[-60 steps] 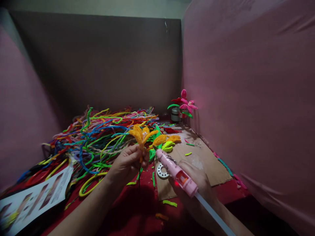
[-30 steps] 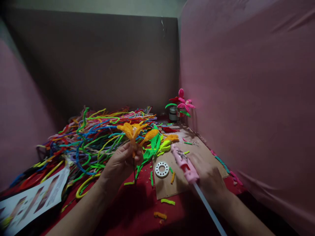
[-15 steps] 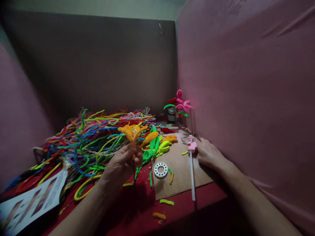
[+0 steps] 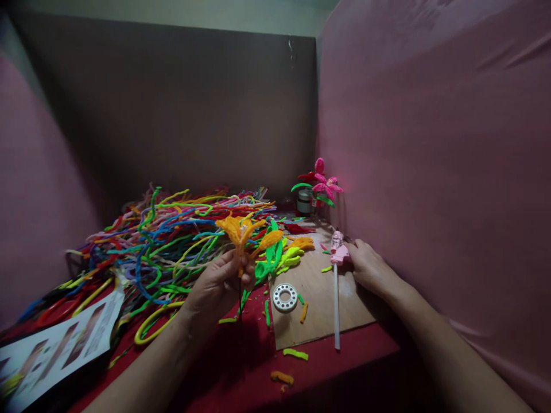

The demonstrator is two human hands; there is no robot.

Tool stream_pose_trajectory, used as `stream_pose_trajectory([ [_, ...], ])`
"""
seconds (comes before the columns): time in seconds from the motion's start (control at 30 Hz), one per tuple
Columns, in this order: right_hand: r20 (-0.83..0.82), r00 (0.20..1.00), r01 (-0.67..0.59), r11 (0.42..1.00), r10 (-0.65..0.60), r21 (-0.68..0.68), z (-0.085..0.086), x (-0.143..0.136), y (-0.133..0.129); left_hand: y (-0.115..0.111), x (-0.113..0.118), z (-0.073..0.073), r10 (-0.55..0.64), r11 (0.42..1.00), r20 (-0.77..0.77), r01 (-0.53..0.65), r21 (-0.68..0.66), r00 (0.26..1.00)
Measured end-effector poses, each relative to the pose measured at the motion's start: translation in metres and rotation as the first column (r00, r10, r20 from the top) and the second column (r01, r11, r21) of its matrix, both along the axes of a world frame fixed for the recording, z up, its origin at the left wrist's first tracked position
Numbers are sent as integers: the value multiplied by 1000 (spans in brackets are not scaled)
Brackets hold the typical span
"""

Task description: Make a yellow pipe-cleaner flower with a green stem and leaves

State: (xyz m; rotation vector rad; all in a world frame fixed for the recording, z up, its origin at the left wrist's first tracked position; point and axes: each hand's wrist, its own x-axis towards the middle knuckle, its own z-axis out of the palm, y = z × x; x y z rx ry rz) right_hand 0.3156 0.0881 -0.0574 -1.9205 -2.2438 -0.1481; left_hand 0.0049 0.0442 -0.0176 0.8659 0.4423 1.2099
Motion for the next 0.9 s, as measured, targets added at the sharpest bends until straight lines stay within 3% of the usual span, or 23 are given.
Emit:
stream_pose_trajectory([
  [0.3, -181, 983, -15, 998, 27, 67, 3, -10, 18, 3, -1, -2, -8, 1000, -3, 8, 7, 1000],
  [0.57, -460, 875, -67, 979, 151, 193, 11, -7, -1, 2, 0, -1, -24, 1000, -12, 25, 13, 1000],
  [0.7, -326, 936, -75, 980, 133, 187, -1, 4, -22, 1, -1, -2, -19, 999, -1, 19, 36, 1000],
  [0.9, -16, 997, 81, 987, -79, 136, -31, 10, -45, 2, 0, -3, -31, 999, -29, 32, 35, 999],
])
